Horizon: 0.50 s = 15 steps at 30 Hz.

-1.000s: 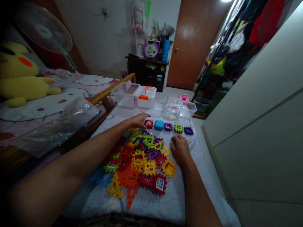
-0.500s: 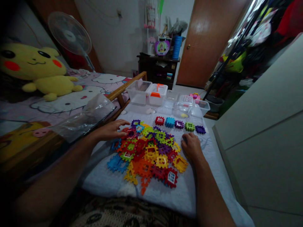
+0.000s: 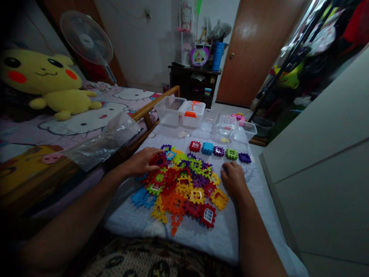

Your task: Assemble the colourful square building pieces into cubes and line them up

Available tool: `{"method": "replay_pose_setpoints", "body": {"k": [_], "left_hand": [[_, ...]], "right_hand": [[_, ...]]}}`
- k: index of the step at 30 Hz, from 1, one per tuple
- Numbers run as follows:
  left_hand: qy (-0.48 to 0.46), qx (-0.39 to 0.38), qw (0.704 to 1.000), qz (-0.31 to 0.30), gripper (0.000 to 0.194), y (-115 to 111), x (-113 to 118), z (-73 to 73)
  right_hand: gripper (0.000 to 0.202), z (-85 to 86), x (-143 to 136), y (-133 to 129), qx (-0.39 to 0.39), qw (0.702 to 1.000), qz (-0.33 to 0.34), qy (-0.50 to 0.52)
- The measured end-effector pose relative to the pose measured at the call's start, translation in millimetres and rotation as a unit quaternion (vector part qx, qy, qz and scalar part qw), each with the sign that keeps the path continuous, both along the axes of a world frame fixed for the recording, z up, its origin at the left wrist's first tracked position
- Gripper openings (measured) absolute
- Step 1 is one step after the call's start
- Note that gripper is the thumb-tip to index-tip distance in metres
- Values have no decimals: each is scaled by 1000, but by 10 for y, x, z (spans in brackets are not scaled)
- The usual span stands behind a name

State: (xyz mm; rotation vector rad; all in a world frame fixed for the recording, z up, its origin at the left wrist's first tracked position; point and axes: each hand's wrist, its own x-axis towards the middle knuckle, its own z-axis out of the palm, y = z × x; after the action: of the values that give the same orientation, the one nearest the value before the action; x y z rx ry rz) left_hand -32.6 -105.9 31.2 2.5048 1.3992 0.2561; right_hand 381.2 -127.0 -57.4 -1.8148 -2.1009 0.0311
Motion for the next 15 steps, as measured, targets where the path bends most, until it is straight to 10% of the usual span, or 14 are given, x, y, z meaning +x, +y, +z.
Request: {"method": "replay_pose_setpoints", "body": {"k": [15], "left_hand": [[-73, 112, 991, 4, 11, 225, 517, 130]], "right_hand": [[23, -1, 6, 9, 1, 1000, 2, -6]]}}
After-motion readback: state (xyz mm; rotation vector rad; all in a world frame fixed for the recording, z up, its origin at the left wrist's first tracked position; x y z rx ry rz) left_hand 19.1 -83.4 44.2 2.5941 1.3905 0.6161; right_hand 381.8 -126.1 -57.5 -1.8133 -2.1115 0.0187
